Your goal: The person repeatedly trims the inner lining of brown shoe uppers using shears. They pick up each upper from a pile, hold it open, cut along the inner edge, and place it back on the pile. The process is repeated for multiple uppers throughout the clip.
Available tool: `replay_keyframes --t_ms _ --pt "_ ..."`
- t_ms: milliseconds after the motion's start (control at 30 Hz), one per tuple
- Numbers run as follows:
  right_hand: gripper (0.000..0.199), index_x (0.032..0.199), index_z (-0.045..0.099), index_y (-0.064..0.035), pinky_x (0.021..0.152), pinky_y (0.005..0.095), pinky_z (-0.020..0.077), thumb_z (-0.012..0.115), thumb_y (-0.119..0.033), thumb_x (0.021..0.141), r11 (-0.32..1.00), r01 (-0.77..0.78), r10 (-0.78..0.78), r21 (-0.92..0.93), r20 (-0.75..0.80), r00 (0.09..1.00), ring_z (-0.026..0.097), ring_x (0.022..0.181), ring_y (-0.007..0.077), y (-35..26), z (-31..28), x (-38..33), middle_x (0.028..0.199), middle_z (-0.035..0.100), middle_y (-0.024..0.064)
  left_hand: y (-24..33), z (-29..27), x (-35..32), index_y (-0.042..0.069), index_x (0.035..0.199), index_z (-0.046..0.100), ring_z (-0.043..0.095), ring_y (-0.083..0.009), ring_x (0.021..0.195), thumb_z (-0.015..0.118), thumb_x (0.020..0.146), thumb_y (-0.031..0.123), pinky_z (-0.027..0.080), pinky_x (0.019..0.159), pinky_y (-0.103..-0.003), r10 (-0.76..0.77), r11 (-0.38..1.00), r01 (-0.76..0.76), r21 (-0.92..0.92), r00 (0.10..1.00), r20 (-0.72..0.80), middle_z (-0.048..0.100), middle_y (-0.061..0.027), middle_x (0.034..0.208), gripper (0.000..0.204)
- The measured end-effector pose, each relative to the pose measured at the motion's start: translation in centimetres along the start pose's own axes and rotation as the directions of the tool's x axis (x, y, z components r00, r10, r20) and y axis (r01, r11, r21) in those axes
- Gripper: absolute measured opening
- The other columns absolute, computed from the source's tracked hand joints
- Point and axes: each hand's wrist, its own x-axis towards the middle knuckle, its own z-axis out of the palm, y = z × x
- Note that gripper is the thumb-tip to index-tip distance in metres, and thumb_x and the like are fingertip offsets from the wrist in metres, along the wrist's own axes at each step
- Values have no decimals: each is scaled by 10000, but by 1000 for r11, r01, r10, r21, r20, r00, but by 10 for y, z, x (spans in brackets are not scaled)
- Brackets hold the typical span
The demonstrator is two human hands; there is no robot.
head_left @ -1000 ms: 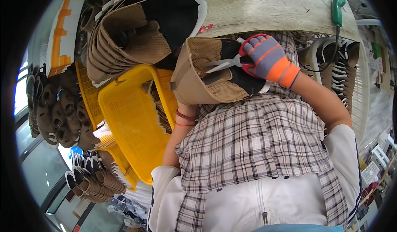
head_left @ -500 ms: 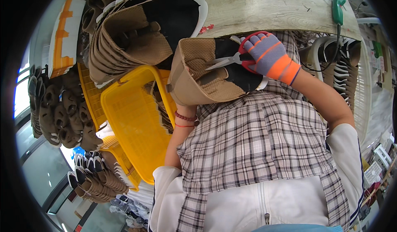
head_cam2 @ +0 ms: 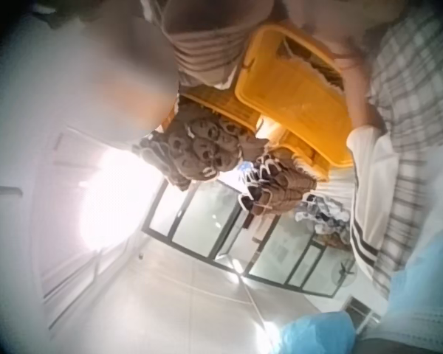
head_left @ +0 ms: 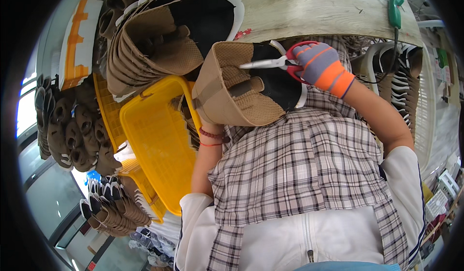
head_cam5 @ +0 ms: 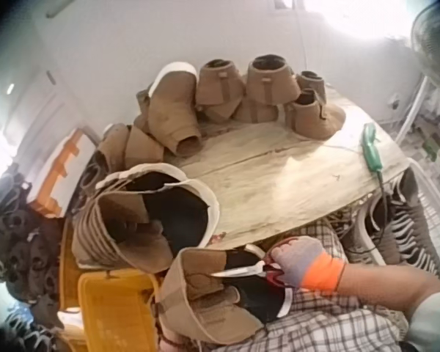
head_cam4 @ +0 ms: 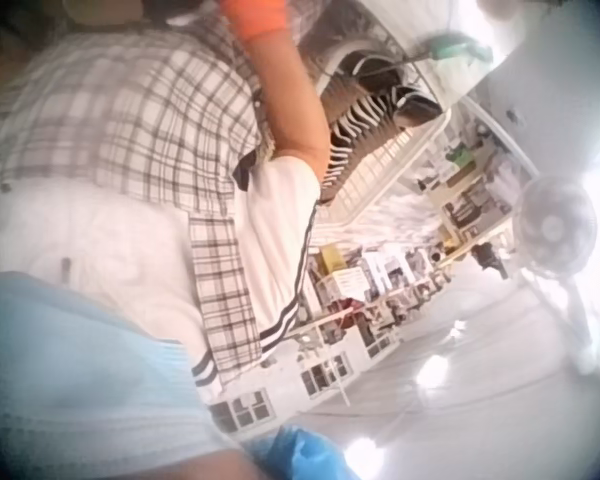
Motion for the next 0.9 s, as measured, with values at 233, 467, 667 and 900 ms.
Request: replay_keyframes --t_ms 233,467,667,900 --pt "457 1064 612 -48 778 384 498 675 -415 799 915 -53 -21 399 180 983 619 906 314 -19 -21 -31 932 650 146 32 -66 -11 9 1172 535 578 -104 905 572 896 12 532 746 -261 -585 809 577 107 808 71 590 -43 942 279" --pt "390 985 606 -34 736 385 482 698 -325 741 946 174 -252 275 281 926 604 818 307 -31 -10 -30 856 626 132 7 -74 -37 62 1074 558 645 -142 724 727 763 -35 540 517 -287 -572 820 557 133 810 131 609 -16 845 367" --pt "348 969 639 -55 680 380 497 691 -329 761 961 241 -274 137 337 901 627 788 291 -45 -12 -12 829 642 115 17 -73 -38 47 1030 502 645 -124 788 749 752 -24 523 697 -230 -590 806 563 181 790 168 660 -60 878 379" --pt "329 974 656 -97 647 372 521 691 -363 783 977 194 -215 94 407 888 654 757 279 -36 -22 -6 782 659 87 20 -65 -42 61 993 499 623 -99 739 777 733 -9 498 620 -205 -582 810 562 165 803 124 627 -19 815 387"
